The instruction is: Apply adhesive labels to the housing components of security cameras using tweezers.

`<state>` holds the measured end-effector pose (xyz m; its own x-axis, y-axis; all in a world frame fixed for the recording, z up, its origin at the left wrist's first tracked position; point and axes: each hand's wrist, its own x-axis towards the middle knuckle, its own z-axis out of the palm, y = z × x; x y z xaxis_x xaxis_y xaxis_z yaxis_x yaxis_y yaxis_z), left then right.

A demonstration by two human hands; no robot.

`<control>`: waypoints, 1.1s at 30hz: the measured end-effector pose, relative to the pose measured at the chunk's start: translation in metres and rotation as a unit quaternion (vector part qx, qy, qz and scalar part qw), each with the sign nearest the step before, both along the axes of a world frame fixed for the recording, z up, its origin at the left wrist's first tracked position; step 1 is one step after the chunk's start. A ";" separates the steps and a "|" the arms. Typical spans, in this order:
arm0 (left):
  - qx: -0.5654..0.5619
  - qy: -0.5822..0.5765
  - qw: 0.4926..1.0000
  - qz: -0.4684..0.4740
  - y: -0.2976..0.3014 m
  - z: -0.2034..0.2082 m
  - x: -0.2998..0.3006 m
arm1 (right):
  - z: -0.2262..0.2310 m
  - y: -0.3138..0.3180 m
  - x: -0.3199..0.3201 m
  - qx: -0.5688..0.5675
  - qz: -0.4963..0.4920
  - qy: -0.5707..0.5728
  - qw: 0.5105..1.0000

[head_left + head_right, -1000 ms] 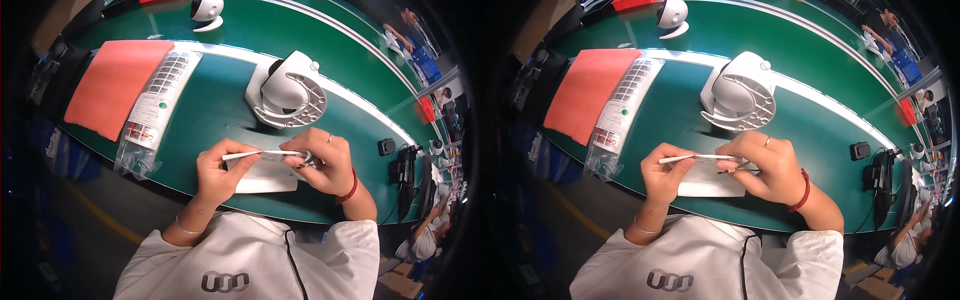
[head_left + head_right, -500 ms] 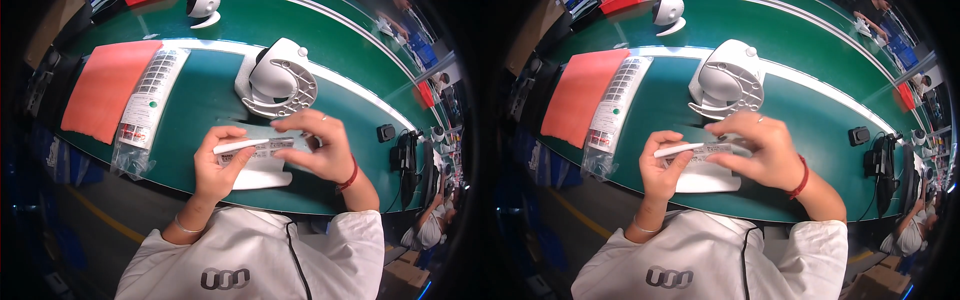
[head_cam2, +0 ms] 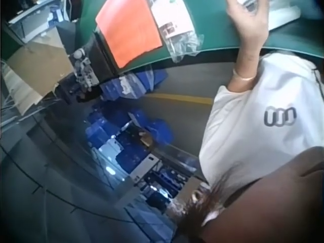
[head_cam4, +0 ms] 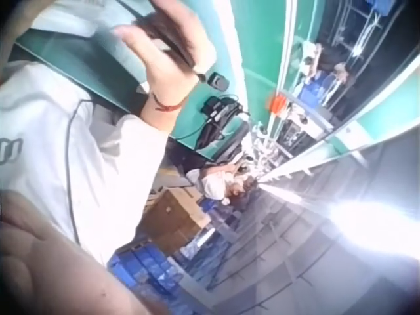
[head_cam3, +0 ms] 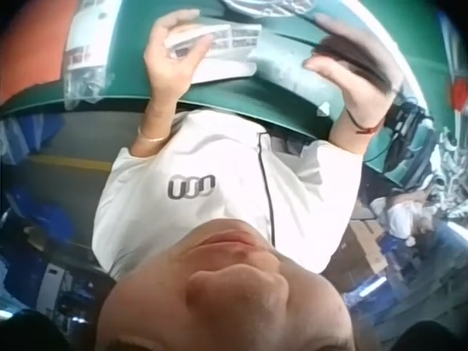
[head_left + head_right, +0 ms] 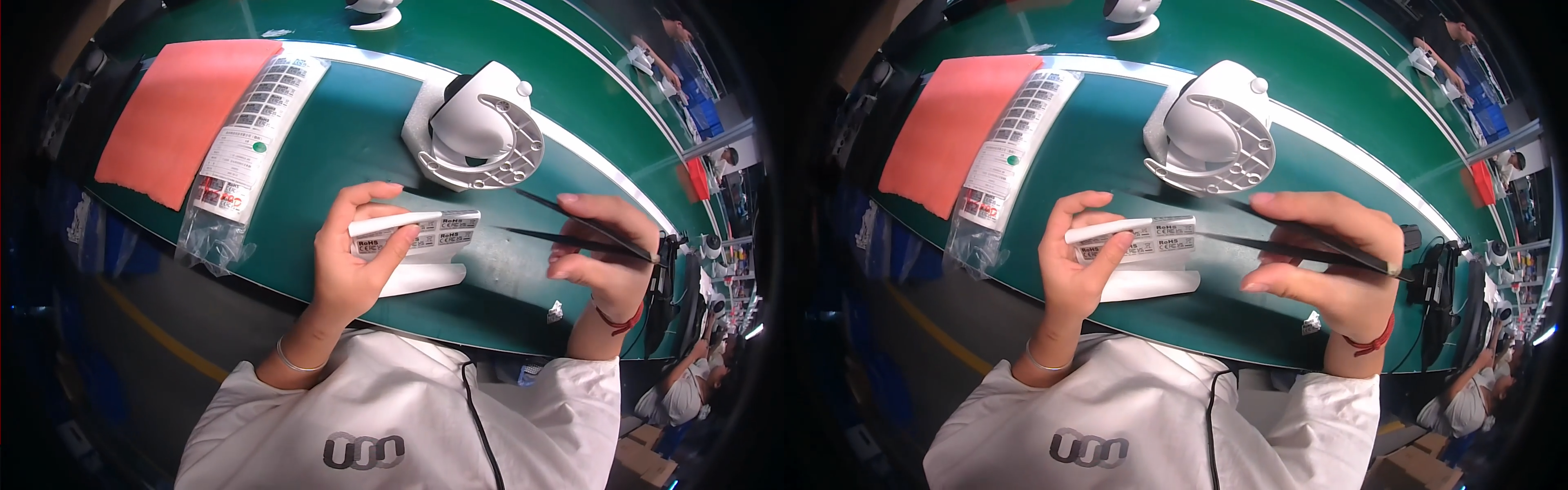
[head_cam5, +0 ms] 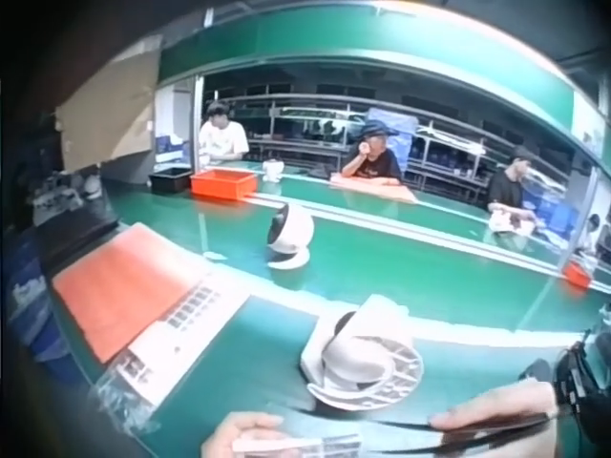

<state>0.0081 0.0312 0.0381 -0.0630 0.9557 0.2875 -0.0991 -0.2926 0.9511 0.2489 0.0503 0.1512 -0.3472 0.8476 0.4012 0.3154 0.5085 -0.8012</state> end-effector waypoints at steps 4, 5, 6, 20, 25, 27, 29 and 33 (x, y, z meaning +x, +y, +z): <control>-0.001 0.001 1.000 -0.006 0.000 -0.001 -0.002 | -0.009 -0.002 -0.007 -0.111 0.000 0.030 0.993; 0.001 -0.004 1.000 -0.012 0.000 -0.001 -0.002 | -0.014 0.000 -0.008 -0.079 -0.001 0.015 0.997; 0.000 -0.004 1.000 -0.012 -0.001 0.000 -0.003 | -0.016 0.003 -0.009 -0.008 0.019 -0.030 0.999; -0.015 -0.023 0.997 -0.075 -0.003 0.007 -0.008 | -0.023 0.011 -0.011 0.016 0.027 -0.063 0.998; 0.007 0.059 0.995 -0.083 -0.004 0.002 -0.014 | -0.017 0.010 -0.011 0.061 -0.005 -0.088 0.994; 0.016 0.077 0.993 -0.086 -0.003 -0.002 -0.017 | -0.013 0.008 -0.010 0.110 -0.051 -0.094 0.988; 0.032 0.145 0.983 -0.104 -0.002 -0.005 -0.022 | -0.014 0.008 -0.008 0.196 -0.064 -0.128 0.970; -0.035 0.098 0.991 -0.084 -0.001 -0.008 -0.018 | -0.018 -0.005 -0.012 0.196 0.008 -0.171 0.966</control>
<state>-0.0103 0.0305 0.0302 0.1486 0.9662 0.2105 0.0472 -0.2196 0.9745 0.2367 0.0454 0.1332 -0.5274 0.6477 0.5498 0.5171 0.7582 -0.3971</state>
